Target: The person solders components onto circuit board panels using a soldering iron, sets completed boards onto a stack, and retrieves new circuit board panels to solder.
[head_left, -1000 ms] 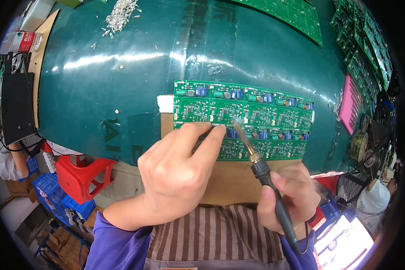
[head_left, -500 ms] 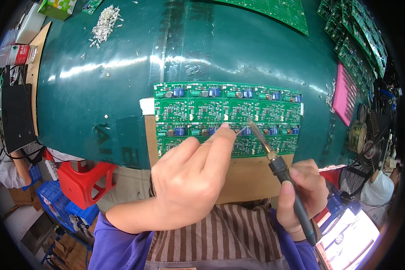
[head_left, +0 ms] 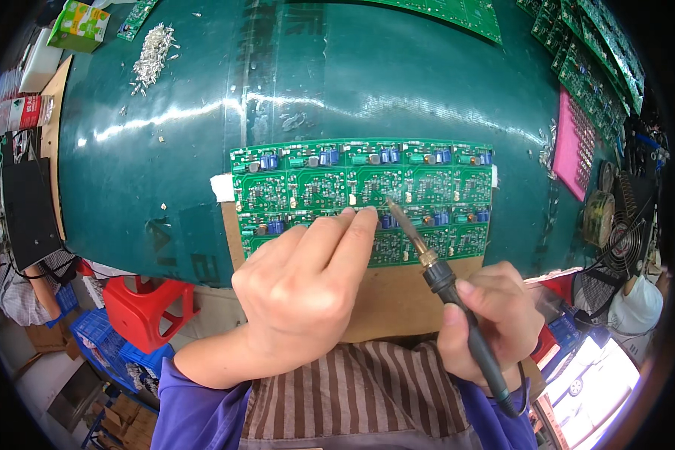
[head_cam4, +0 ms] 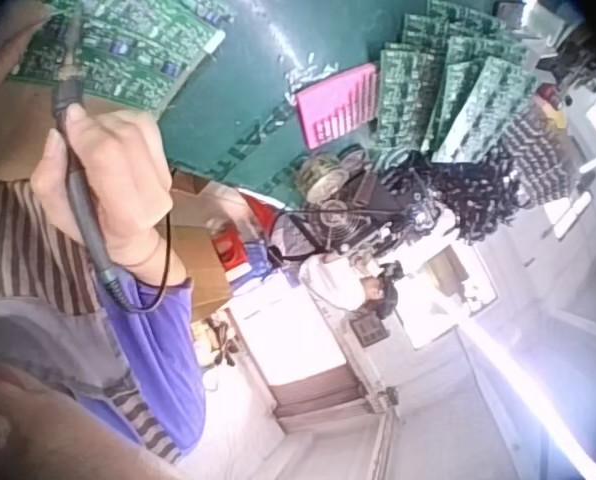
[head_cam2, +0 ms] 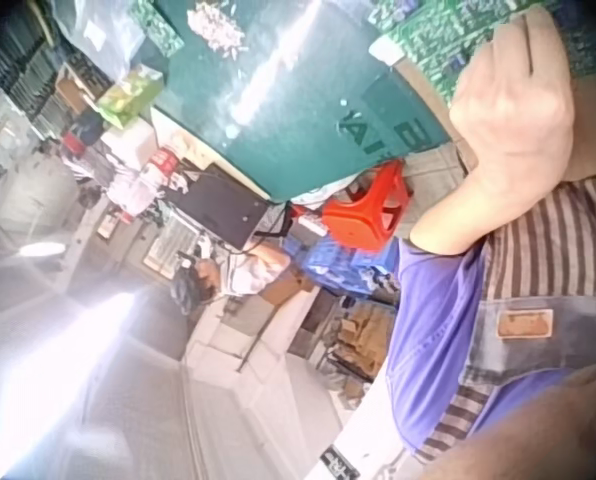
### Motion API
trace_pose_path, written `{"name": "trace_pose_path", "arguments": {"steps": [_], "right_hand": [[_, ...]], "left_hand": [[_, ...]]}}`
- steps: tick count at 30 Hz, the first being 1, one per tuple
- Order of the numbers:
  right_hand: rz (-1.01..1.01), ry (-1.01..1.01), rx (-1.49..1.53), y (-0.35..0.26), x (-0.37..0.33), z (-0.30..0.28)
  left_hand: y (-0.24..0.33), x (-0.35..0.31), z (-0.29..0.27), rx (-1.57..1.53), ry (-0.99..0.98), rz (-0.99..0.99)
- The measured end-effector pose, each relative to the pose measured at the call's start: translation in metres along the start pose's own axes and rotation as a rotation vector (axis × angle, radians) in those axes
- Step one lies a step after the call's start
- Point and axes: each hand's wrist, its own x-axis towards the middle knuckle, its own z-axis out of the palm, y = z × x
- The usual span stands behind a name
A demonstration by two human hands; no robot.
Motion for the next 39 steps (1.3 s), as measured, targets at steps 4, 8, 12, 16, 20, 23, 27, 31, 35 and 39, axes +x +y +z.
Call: {"name": "trace_pose_path", "arguments": {"steps": [4,8,12,16,20,23,27,31,35,39], "right_hand": [[-0.046,-0.007,-0.065,-0.004,-0.001,-0.001],[-0.033,0.097,-0.054,0.002,-0.009,-0.011],[0.003,0.126,-0.039,0.008,-0.017,-0.027],[0.054,0.130,-0.026,0.016,-0.022,-0.031],[0.045,0.121,-0.011,0.022,-0.019,-0.028],[0.059,0.118,0.015,0.023,-0.016,-0.029],[0.056,0.092,0.022,0.020,-0.009,-0.031],[0.016,0.036,-0.012,0.016,-0.005,-0.032],[0.012,0.059,-0.030,0.019,-0.009,-0.037],[0.006,0.173,-0.051,0.025,-0.019,-0.052]], "left_hand": [[0.001,0.004,0.001,0.004,0.010,0.014],[0.008,0.005,-0.001,0.002,0.055,-0.011],[0.028,0.006,0.002,-0.130,0.054,-0.025],[0.036,0.011,0.015,-0.071,0.012,0.007],[0.033,0.013,0.023,0.017,0.065,0.058],[0.033,0.016,0.025,0.042,0.070,0.080],[0.036,0.020,0.020,0.027,0.022,0.051],[0.041,0.024,0.013,-0.007,-0.064,-0.006],[0.039,0.028,0.012,0.048,-0.039,0.028],[0.043,0.028,0.011,-0.028,-0.084,0.073]]}}
